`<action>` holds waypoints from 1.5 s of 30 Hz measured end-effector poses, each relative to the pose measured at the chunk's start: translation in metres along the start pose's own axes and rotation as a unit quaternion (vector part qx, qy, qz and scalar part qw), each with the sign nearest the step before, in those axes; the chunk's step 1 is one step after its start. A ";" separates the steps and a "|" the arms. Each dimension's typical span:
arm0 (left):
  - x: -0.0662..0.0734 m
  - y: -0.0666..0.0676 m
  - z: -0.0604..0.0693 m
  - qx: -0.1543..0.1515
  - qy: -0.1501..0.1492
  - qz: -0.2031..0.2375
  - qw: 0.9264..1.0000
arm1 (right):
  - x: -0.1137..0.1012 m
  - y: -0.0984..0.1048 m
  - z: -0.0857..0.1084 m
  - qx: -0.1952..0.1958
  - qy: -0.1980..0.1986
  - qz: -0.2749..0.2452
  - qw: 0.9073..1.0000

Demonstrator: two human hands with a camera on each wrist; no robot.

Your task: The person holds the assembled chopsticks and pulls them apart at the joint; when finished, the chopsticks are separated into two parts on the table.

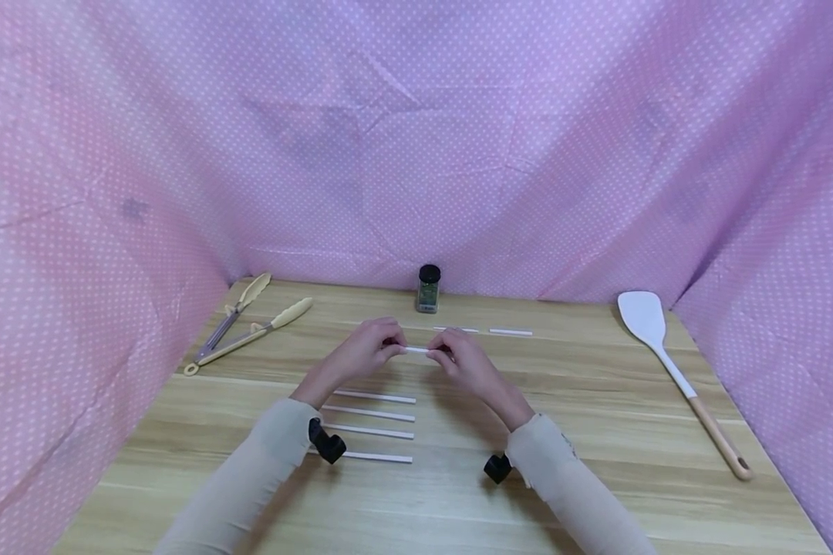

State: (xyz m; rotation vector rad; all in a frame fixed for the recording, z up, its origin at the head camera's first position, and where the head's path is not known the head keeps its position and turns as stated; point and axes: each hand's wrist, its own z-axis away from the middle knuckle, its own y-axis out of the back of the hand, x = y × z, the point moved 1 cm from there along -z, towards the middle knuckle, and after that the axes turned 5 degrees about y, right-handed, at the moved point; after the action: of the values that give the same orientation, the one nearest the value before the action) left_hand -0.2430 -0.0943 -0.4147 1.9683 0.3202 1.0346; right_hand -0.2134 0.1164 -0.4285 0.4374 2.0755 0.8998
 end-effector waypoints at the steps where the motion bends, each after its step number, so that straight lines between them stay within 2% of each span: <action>1: 0.000 0.000 -0.001 0.001 -0.003 0.000 1.000 | 0.000 0.000 0.000 0.002 0.003 -0.002 1.000; 5: 0.001 -0.001 -0.002 0.002 -0.006 0.002 1.000 | 0.001 0.002 0.002 0.009 0.012 -0.004 1.000; 15: 0.005 0.001 -0.005 -0.007 0.017 0.019 1.000 | 0.001 0.007 0.002 0.020 0.031 -0.003 0.999; 28: 0.006 0.003 -0.008 0.012 0.001 0.036 0.999 | 0.003 0.011 0.002 0.011 0.021 -0.013 1.000; 45: 0.011 0.005 -0.009 0.030 -0.001 0.028 0.999 | 0.002 0.018 0.000 0.006 0.032 -0.020 0.999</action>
State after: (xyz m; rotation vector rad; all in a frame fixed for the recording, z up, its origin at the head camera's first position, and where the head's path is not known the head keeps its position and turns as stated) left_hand -0.2446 -0.0861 -0.4021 2.0415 0.2987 1.0706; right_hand -0.2152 0.1299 -0.4168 0.3761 2.1411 0.8876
